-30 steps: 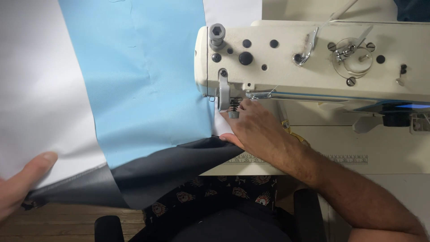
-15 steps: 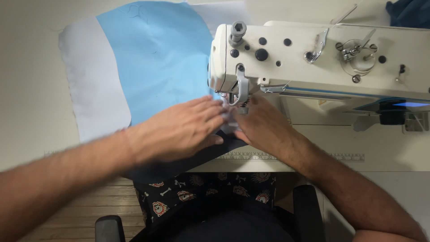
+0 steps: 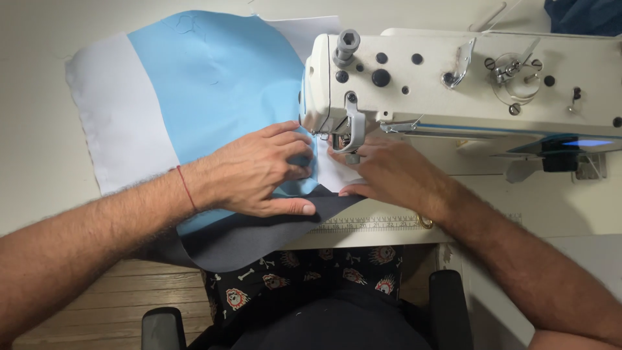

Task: Preparing and aligning fabric pieces for sewing, including folding edges and trimming with scissors

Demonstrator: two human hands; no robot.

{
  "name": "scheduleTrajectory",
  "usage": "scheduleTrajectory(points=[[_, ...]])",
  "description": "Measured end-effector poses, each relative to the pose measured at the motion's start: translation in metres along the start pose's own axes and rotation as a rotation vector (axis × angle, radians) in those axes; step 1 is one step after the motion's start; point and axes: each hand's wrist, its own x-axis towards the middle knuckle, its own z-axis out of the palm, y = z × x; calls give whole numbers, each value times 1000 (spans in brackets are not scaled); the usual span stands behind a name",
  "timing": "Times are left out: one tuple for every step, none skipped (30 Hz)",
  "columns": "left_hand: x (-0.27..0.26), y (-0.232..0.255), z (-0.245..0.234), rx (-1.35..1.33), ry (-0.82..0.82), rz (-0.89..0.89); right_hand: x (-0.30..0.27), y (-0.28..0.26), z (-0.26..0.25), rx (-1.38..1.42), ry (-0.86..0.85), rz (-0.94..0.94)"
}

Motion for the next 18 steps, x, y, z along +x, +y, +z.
scheduleTrajectory(points=[[0,0,-2,-46,-28,-7,1,-1,-5,30,-26,22],[-2,-3,0,-50,-27,-2,4,-4,-11,30,-30,27],[-5,-6,1,-64,-25,16,8,-7,-17,172,-88,125],[-7,-10,2,-77,-24,34,11,-10,-24,315,-144,222],[-9,-10,2,-79,-22,37,14,-12,-19,313,-146,225],[-10,-10,1,-104,-8,32,16,-15,-15,403,-93,313],[-9,-11,0,-126,8,32,18,-15,-11,487,-35,404],[-9,-13,4,-125,14,38,17,-15,-6,480,-34,409],[-11,-16,8,-141,42,43,17,-17,-1,480,32,405],[-13,-18,11,-156,71,47,18,-18,4,480,99,400],[-15,-18,11,-156,73,44,21,-25,6,478,97,397],[-16,-19,11,-160,101,56,24,-31,7,503,54,453],[-14,-19,12,-160,129,73,25,-36,9,525,16,514],[-13,-21,7,-155,132,76,22,-32,8,520,20,513],[-13,-21,6,-172,116,64,18,-31,8,379,33,413],[-12,-22,5,-189,100,52,13,-29,10,238,45,311],[-12,-23,7,-191,99,53,11,-23,21,240,44,313],[-11,-24,9,-147,113,62,9,-17,31,192,43,275]])
